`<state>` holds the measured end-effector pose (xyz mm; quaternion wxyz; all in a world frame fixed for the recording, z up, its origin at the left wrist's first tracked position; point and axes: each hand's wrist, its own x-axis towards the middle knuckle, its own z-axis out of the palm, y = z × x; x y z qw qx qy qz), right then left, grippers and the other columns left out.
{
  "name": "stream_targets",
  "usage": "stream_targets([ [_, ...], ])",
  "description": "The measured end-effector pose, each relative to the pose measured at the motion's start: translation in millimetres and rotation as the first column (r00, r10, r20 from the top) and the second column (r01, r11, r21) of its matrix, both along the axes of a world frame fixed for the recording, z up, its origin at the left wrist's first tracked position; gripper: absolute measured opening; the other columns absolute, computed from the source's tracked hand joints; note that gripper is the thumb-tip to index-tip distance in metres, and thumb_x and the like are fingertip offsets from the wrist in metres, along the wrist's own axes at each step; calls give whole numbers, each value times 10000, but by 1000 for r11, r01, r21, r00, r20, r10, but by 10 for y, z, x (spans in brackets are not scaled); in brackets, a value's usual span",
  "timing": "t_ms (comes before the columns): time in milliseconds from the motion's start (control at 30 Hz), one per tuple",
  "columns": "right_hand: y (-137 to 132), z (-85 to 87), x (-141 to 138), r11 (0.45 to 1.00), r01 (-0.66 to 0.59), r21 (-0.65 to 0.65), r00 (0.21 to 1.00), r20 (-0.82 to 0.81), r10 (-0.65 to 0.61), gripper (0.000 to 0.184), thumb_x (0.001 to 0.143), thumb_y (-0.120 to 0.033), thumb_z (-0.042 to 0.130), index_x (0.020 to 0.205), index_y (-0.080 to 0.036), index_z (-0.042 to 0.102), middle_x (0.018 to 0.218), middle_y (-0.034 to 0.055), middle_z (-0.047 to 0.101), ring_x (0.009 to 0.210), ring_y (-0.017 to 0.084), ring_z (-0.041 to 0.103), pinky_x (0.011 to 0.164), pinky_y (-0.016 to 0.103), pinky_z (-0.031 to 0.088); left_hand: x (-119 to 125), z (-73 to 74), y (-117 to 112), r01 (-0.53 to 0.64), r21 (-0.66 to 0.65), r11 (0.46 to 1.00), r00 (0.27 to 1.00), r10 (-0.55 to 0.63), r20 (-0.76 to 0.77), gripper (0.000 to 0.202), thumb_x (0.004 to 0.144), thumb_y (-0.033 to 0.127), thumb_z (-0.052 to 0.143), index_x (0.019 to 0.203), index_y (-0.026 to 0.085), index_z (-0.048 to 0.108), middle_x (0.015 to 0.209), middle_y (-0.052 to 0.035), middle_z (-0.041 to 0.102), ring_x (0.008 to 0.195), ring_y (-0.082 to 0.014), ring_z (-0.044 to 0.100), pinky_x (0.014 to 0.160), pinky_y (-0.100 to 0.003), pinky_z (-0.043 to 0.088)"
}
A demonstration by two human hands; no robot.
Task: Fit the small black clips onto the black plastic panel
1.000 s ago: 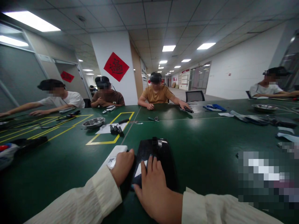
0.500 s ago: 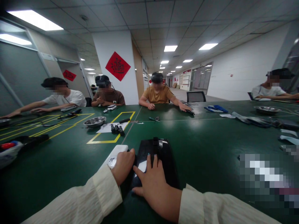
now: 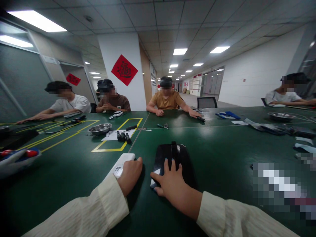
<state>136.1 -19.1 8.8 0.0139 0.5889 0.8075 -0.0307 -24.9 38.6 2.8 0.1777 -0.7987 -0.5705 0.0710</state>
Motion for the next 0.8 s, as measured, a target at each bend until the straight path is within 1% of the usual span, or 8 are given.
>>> stream_targets([
  [133, 22, -5, 81, 998, 47, -40, 999, -2, -47, 580, 732, -520, 562, 1284, -458, 396, 1454, 126, 249, 1273, 492, 196, 876, 713, 171, -10, -9, 1, 8, -2, 1000, 1000, -8, -9, 302, 814, -55, 328, 854, 54, 606, 743, -115, 567, 696, -237, 633, 540, -275, 425],
  [267, 34, 12, 249, 995, 71, -65, 996, -54, -74, 693, 687, -651, 527, 1315, -399, 379, 1452, 152, 235, 1277, 503, 159, 921, 691, 126, -8, 15, -1, 4, -10, 1000, 1000, -4, -14, 305, 813, -56, 320, 864, 45, 603, 718, -115, 566, 675, -229, 632, 526, -264, 422],
  [300, 43, 18, 306, 994, 88, -71, 994, -56, -92, 694, 690, -664, 512, 1310, -376, 393, 1448, 160, 240, 1276, 502, 164, 930, 681, 132, -5, 25, -2, 3, -14, 1000, 1000, -4, -15, 304, 812, -57, 321, 863, 44, 603, 709, -115, 565, 670, -228, 633, 519, -259, 419],
  [367, 72, 41, 431, 987, 136, -83, 989, -42, -140, 622, 739, -633, 475, 1287, -343, 426, 1437, 171, 256, 1274, 490, 192, 932, 666, 163, -1, 42, -4, 2, -20, 1000, 1000, -3, -15, 304, 807, -62, 322, 861, 41, 604, 700, -119, 566, 665, -229, 634, 510, -254, 415],
  [467, 150, 101, 635, 968, 226, -108, 974, -2, -228, 444, 853, -504, 363, 1261, -348, 441, 1428, 163, 271, 1268, 464, 245, 897, 656, 232, 0, 48, -1, 1, -23, 1000, 1000, -1, -12, 303, 795, -70, 327, 860, 38, 602, 705, -130, 571, 676, -236, 634, 513, -261, 416],
  [567, 265, 156, 846, 919, 358, -163, 934, 57, -354, 394, 893, -382, 292, 1266, -377, 420, 1409, 155, 297, 1240, 455, 306, 836, 647, 292, -5, 32, 9, 4, -25, 1000, 1000, -5, -15, 293, 794, -68, 337, 859, 40, 601, 705, -136, 580, 694, -238, 636, 529, -266, 427],
  [667, 411, 156, 1073, 871, 463, -166, 886, 96, -453, 402, 890, -396, 294, 1276, -369, 406, 1369, 169, 343, 1202, 446, 360, 803, 623, 319, -12, 20, 19, 11, -31, 999, 1000, -12, -22, 296, 810, -55, 327, 862, 38, 603, 700, -139, 585, 691, -242, 639, 526, -269, 432],
  [800, 618, 98, 1424, 846, 512, -150, 859, 102, -502, 435, 866, -465, 360, 1256, -290, 445, 1305, 212, 407, 1122, 412, 452, 808, 574, 329, -15, 21, 30, 17, -36, 999, 1000, -18, -23, 303, 820, -46, 317, 874, 38, 603, 711, -142, 583, 697, -249, 642, 523, -274, 433],
])
